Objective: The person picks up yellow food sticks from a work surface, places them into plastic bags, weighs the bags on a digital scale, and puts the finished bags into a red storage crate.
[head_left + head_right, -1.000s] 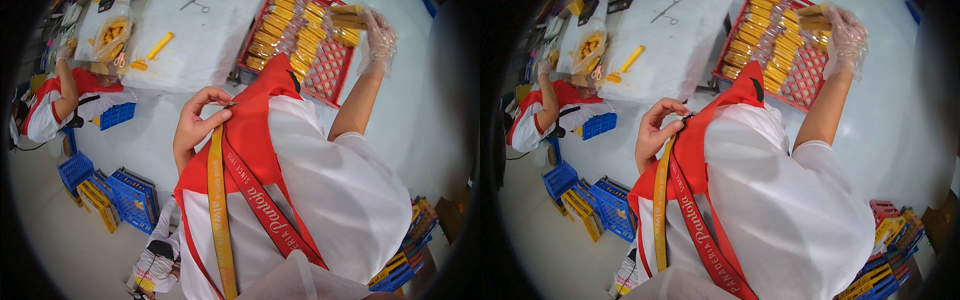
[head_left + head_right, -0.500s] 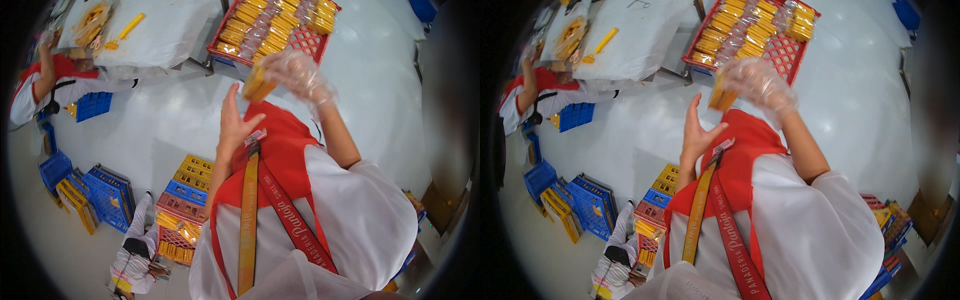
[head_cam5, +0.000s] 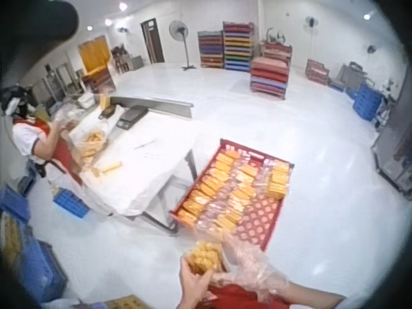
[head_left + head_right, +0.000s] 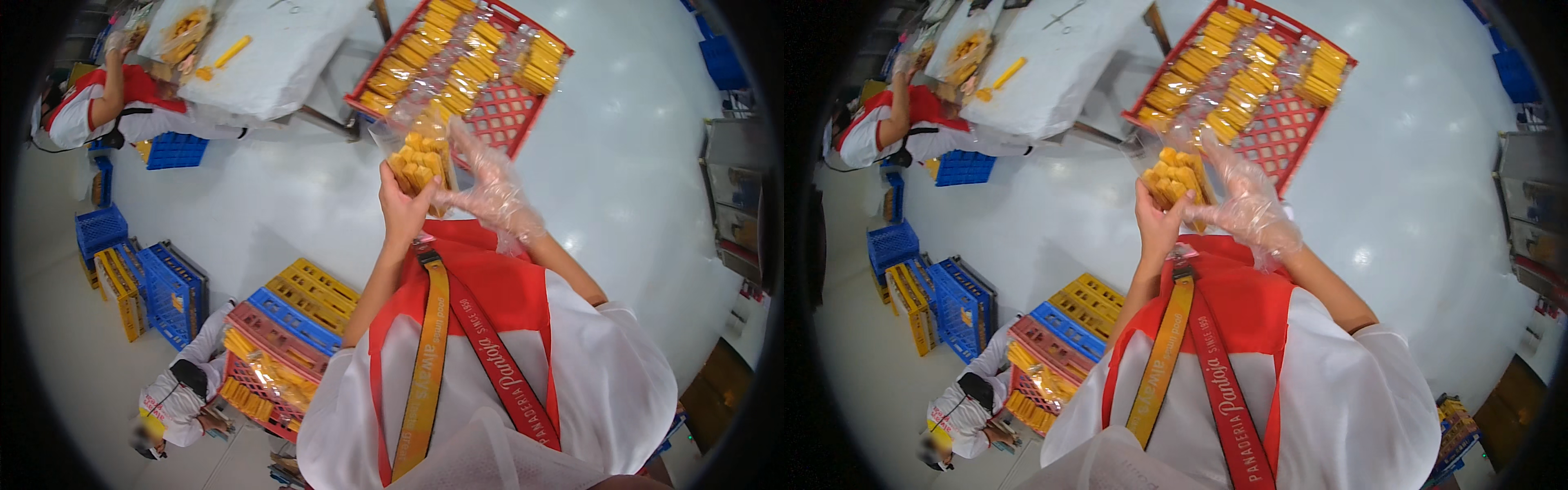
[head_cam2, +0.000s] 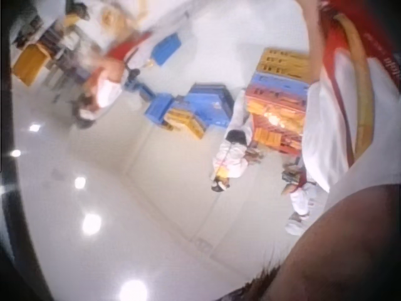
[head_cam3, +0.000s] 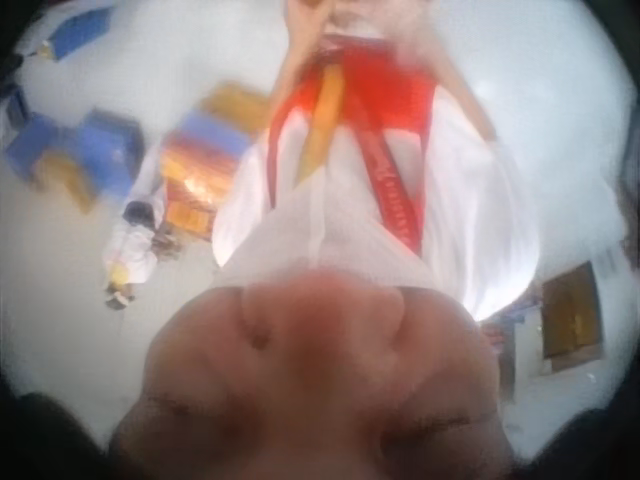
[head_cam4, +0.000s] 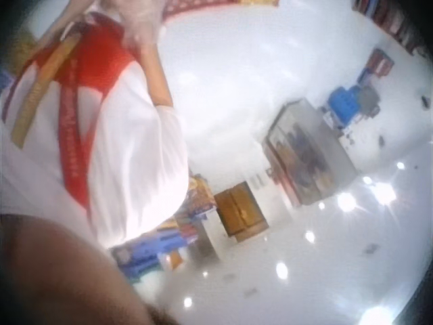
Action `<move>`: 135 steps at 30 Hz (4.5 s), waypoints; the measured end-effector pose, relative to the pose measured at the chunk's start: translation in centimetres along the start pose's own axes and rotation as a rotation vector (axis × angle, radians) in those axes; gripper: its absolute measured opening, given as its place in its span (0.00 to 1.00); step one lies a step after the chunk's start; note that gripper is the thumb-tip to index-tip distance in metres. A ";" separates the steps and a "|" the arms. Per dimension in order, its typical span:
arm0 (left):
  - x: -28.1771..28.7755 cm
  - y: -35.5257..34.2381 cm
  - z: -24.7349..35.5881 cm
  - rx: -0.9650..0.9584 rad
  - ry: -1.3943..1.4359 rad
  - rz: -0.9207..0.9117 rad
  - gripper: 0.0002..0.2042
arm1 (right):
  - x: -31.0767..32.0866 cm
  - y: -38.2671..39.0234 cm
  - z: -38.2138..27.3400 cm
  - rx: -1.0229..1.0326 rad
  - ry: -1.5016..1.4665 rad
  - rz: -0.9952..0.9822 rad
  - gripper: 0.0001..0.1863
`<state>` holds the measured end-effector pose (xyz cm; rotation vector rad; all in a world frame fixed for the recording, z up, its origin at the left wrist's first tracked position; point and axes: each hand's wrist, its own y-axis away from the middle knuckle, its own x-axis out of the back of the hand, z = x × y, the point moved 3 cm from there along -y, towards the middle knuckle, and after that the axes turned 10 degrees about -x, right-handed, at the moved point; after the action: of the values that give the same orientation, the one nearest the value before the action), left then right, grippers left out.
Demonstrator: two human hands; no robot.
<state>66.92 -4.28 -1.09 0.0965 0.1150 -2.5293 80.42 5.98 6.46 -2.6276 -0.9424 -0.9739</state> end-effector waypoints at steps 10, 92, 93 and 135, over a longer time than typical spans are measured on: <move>-25.6 3.2 -1.4 -0.052 -0.001 -0.241 0.29 | 13.3 6.0 18.1 -0.274 -0.587 0.068 0.38; -48.8 -28.7 -53.9 0.662 0.521 0.370 0.32 | 16.6 -44.0 71.1 -0.484 0.564 -0.189 0.46; -48.5 -28.4 -53.3 0.656 0.576 0.396 0.31 | 16.5 -44.2 70.9 -0.507 0.572 -0.280 0.45; -41.9 -19.4 -46.1 0.400 0.334 0.494 0.50 | 15.0 -34.0 65.4 -0.664 -0.655 -0.613 0.45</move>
<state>92.09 40.12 -41.71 0.6266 -0.2557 -1.9911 102.13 64.41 -35.73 -3.3960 -1.9434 -0.5591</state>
